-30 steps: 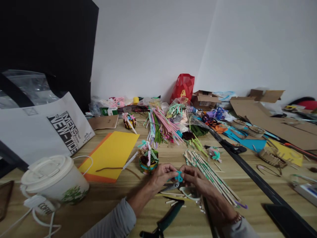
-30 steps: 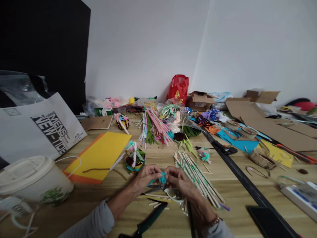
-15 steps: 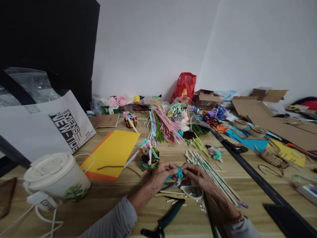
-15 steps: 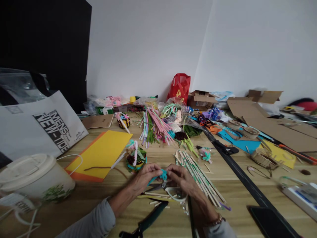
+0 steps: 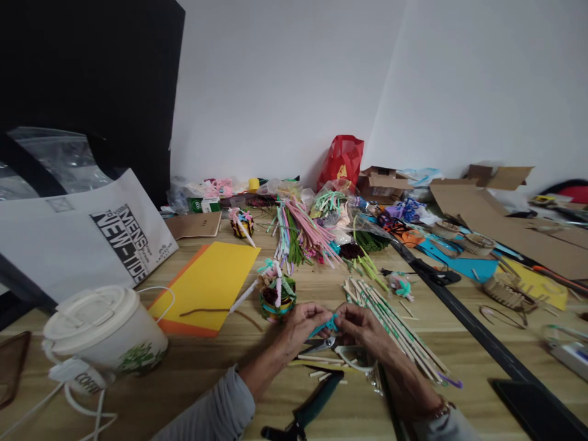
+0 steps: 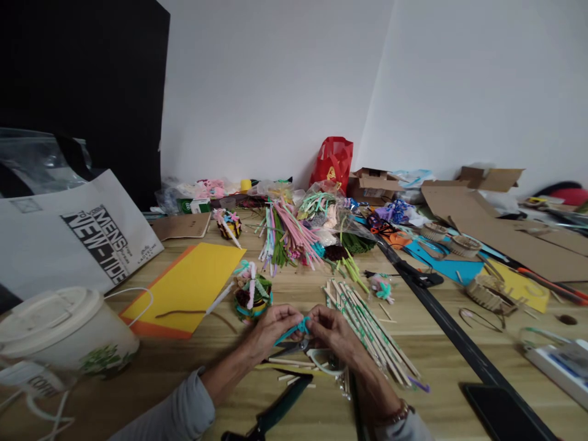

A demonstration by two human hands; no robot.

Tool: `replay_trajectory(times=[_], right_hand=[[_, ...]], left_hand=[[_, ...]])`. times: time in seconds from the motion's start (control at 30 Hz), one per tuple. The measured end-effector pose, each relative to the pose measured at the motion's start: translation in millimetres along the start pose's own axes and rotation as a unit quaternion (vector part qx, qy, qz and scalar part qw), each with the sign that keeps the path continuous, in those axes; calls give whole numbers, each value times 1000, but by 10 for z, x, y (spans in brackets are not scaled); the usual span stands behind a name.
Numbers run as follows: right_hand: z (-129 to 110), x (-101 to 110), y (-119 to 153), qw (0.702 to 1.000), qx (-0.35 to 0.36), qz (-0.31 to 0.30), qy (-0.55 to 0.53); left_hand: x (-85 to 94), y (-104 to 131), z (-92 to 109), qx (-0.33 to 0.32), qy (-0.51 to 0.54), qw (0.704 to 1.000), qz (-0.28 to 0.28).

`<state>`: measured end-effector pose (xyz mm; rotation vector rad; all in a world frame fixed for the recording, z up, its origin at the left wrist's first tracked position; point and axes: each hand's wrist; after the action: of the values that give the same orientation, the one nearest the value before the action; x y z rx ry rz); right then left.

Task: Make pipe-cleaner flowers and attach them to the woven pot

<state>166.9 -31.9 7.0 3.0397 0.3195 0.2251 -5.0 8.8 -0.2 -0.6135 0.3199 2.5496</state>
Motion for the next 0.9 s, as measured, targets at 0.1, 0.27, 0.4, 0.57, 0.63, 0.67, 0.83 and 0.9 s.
replay_trajectory(times=[0.1,0.27,0.4,0.57,0.63,0.67,0.83,0.9], right_hand=[[-25,-9,8,1000,-6,4,-3],[-8,-45,10,1000,5,16,2],[3,-102,6,999,23,28,-9],[-30,-155,20,999,38,30,3],[-23,-150,21,999,42,31,8],[-15,-141,19,998,44,32,12],[-13,-38,12,999,41,6,34],[-34,11,16,999,35,-24,30]], left_hand=[[0,-1,-18,-8,-18,1000,7],[-5,21,-40,12,-22,1000,15],[-4,27,-42,27,14,999,25],[10,8,-29,51,67,996,10],[18,3,-22,60,84,995,-5],[22,1,-17,62,89,994,-10],[28,5,31,80,74,994,-29],[17,13,53,90,72,992,-42]])
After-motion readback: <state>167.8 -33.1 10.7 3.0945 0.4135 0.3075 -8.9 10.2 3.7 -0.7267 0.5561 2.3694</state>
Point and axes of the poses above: each hand's wrist, its own y-axis away from the middle knuckle, its own x-axis out of the back of the hand, z = x × y, and after that the axes turned 12 degrees about y, right-handed
